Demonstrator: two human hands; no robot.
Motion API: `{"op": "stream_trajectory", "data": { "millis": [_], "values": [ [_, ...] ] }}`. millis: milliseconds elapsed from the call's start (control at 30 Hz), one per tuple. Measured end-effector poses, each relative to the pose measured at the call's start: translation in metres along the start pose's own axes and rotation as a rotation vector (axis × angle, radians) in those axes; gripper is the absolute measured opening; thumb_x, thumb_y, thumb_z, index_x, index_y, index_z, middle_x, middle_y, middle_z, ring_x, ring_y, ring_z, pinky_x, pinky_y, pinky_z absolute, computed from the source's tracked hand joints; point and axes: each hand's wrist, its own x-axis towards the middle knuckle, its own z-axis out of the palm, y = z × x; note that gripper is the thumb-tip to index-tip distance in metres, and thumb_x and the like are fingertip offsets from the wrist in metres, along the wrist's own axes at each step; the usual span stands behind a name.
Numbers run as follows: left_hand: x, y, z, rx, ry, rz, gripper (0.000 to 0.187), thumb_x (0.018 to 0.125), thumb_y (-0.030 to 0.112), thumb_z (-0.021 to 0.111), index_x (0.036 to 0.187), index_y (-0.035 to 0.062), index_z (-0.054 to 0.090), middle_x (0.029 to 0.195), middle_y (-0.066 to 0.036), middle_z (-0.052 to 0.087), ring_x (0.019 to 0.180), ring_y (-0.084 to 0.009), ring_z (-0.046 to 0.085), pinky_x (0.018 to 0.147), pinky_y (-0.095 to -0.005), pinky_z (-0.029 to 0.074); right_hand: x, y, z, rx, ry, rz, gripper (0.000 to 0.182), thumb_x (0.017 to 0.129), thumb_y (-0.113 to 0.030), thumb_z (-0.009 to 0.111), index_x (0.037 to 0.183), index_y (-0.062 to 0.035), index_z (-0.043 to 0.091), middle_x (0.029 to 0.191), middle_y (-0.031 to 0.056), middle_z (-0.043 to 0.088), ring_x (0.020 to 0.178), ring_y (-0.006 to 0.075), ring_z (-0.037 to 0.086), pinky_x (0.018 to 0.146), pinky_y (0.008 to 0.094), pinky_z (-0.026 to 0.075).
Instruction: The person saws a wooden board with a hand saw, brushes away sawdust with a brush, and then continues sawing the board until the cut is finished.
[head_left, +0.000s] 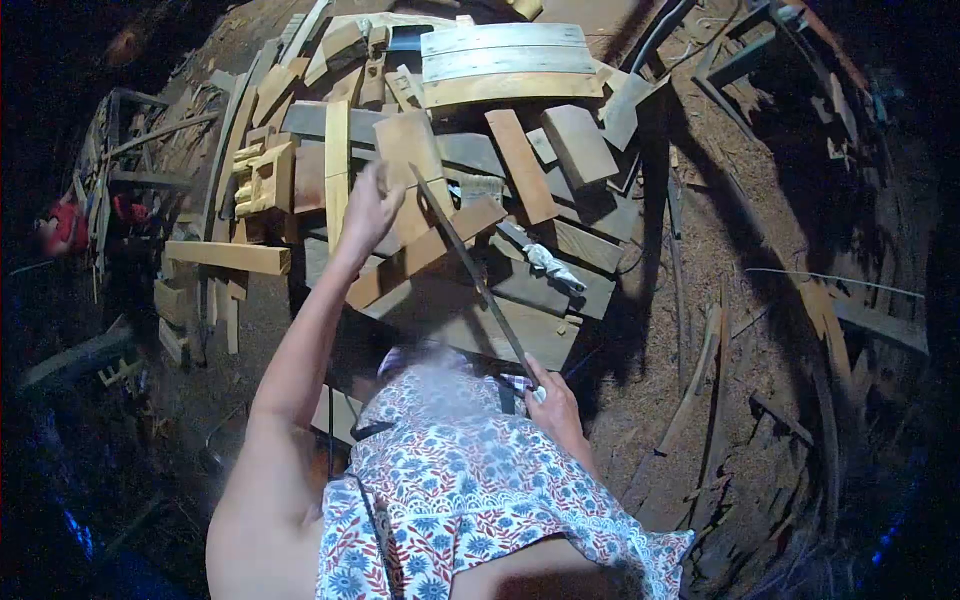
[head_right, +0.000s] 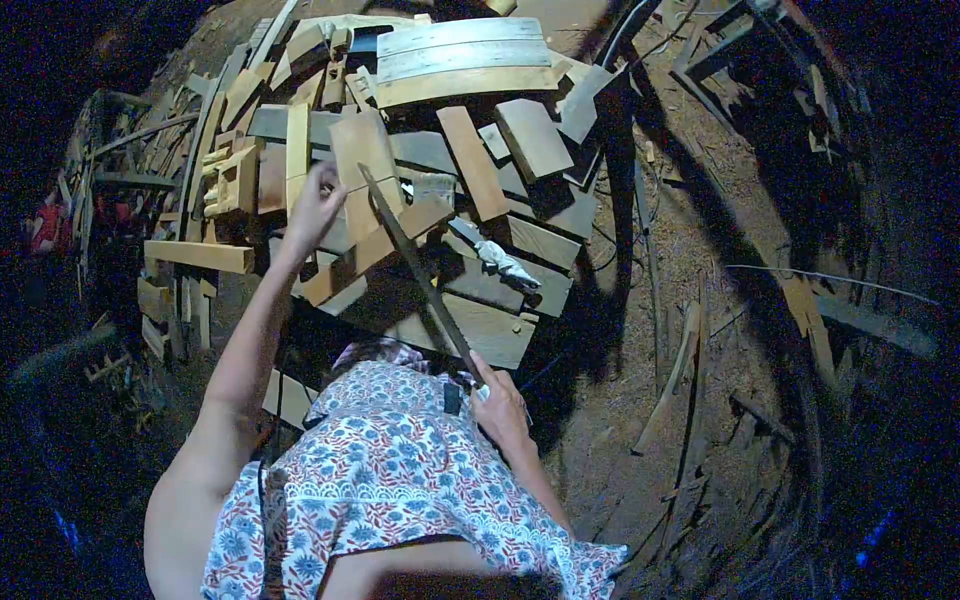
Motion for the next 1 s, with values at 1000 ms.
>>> {"op": "stream_trajectory", "data": {
  "millis": [1000],
  "values": [
    [0.057,-0.063,-0.031,0.504,0.042,-0.001,0.052,0.073,0.034,0.067,0.114,0.0100,0.048,0.100,-0.020,0.058,0.098,-0.0368,0.055,0.084,-0.0471,0.043,0.176,-0.059,0.025,0.068,0.019,-0.222,0.056,0.080,-0.013,0.055,0.133,-0.0196,0.041,0.120,0.0147,0.055,0.106,0.0246,0.055,0.089,0.0324,0.042]
  ]
}}
